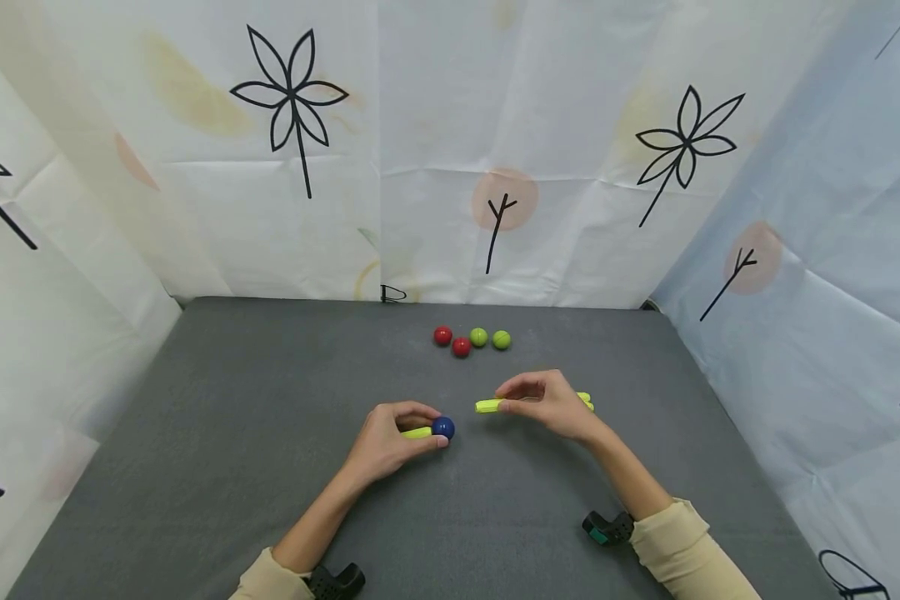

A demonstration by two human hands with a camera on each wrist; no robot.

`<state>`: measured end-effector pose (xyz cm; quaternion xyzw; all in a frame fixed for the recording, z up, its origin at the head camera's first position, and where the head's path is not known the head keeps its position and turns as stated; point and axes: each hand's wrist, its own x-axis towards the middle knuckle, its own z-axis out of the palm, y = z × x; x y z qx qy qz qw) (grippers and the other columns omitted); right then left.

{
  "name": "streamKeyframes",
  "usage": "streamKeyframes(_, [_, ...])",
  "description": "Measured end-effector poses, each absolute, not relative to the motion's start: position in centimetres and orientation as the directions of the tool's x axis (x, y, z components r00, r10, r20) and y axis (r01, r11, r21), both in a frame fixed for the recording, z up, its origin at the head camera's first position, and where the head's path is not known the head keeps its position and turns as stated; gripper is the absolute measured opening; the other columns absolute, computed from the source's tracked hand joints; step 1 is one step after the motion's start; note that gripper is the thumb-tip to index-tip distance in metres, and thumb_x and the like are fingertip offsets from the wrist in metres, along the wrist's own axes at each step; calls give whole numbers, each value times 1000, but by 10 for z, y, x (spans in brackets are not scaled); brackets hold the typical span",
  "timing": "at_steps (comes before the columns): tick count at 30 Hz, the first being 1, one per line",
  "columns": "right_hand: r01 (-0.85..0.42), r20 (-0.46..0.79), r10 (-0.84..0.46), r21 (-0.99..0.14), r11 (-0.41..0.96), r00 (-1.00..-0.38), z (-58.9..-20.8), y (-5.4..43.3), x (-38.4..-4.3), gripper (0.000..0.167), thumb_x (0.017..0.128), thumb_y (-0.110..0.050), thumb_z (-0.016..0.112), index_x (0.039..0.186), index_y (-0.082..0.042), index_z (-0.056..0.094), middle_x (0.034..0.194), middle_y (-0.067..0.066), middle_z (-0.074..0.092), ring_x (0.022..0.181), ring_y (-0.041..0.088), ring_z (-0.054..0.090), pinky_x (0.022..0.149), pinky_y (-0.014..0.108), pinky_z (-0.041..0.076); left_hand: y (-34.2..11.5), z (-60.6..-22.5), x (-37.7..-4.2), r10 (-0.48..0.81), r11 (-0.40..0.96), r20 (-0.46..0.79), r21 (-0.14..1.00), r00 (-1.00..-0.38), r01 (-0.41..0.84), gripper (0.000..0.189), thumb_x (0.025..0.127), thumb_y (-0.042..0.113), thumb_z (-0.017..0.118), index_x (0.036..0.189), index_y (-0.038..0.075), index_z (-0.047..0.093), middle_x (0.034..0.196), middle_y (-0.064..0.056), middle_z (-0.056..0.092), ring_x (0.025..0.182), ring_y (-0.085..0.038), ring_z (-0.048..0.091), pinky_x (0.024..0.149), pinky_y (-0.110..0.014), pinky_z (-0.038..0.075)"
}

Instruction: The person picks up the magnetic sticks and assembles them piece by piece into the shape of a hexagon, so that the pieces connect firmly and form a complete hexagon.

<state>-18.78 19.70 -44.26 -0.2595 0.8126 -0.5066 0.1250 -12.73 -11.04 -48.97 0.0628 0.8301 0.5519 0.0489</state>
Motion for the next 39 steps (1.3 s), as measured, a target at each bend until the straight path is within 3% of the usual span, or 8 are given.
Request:
streamKeyframes(7, [-304, 35, -603, -886, 351, -797, -450, 176, -182, 19, 98, -10, 81, 115, -3, 80, 111, 16, 82, 97, 15, 77, 88, 25, 62, -112, -490, -128, 175, 357, -1, 932, -985, 63, 32, 82, 31, 97, 111, 23, 83, 109, 1, 85, 103, -13, 80, 86, -26, 60])
streamKeyframes(12, [-329, 40, -631, -877, 349, -775, -452, 165, -180, 19, 99, -12, 80, 115, -2, 80, 111, 16, 82, 98, 17, 77, 92, 30, 63, -113, -490, -128, 192, 356, 20, 931, -981, 88, 32, 83, 28, 97, 112, 23, 84, 110, 1, 85, 103, -12, 80, 87, -28, 62])
streamKeyframes(21, [-280, 19, -589, -892, 355, -808, -456, 162, -178, 19, 98, -12, 82, 115, -4, 80, 111, 14, 82, 96, 14, 76, 89, 22, 62, -110, -487, -125, 153, 471, 36, 876, -988, 105, 33, 84, 35, 96, 113, 26, 83, 109, 5, 84, 99, -9, 79, 90, -39, 62])
streamKeyframes(26, [-269, 33, -573, -903, 334, -819, -455, 160, -176, 20, 98, -12, 81, 116, -2, 80, 112, 18, 81, 96, 15, 77, 88, 22, 63, -106, -483, -124, 114, 558, 56, 823, -992, 110, 35, 83, 40, 96, 112, 26, 82, 107, 7, 84, 96, -7, 76, 86, -39, 57])
streamKeyframes(33, [-275, 64, -569, -916, 293, -819, -458, 151, -174, 19, 97, -9, 81, 115, -1, 80, 111, 19, 82, 93, 11, 78, 85, 23, 63, -99, -477, -123, 122, 600, 104, 785, -987, 157, 32, 84, 38, 95, 112, 27, 83, 110, 5, 84, 96, -12, 79, 78, -35, 59])
streamKeyframes(39, [-285, 86, -572, -920, 269, -816, -457, 140, -171, 19, 97, -9, 81, 114, 0, 80, 109, 19, 82, 93, 28, 79, 83, 23, 63, -96, -478, -123, 165, 526, 183, 815, -969, 244, 22, 88, 27, 93, 107, 22, 83, 104, 7, 84, 90, -7, 74, 80, -25, 59])
